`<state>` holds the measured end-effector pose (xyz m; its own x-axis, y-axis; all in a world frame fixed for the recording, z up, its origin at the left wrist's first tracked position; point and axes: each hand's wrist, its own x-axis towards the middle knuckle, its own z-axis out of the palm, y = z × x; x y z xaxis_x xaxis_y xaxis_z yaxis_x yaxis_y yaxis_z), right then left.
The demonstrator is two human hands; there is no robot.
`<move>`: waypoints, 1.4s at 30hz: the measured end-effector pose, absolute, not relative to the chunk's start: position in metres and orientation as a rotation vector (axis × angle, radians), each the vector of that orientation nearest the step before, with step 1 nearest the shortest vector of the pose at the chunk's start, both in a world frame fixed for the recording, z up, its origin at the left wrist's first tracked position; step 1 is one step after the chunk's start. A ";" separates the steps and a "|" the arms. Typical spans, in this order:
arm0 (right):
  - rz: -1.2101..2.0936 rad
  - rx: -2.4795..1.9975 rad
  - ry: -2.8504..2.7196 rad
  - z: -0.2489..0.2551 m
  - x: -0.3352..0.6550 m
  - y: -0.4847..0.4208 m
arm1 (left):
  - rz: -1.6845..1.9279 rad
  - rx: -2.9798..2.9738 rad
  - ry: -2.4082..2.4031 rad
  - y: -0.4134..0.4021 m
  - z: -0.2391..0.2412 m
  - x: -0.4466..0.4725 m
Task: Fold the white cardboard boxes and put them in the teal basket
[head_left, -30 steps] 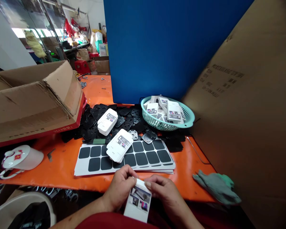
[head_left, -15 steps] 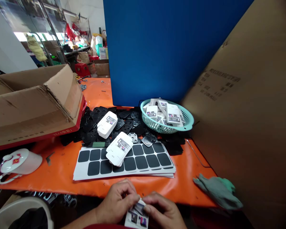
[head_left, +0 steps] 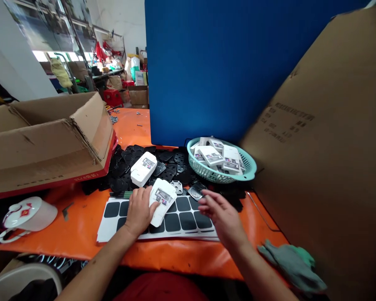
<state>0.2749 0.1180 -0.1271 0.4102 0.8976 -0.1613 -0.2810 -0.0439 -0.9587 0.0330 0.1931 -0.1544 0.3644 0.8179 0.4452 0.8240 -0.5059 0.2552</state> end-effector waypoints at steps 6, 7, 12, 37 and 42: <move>0.849 -1.249 -1.368 -0.129 0.227 0.111 | -1.368 -2.705 -1.306 0.170 -0.142 0.038; 0.783 -1.225 -1.433 -0.125 0.222 0.112 | -1.431 -2.765 -1.270 0.164 -0.138 0.039; 0.779 -1.269 -1.347 -0.119 0.218 0.106 | -1.417 -2.829 -1.158 0.141 -0.126 0.039; 0.761 -1.315 -1.371 -0.134 0.243 0.041 | -1.195 -3.451 -1.690 0.082 -0.142 0.064; 0.785 -1.363 -1.175 -0.161 0.246 0.029 | -1.782 -3.550 -1.814 0.075 -0.151 0.060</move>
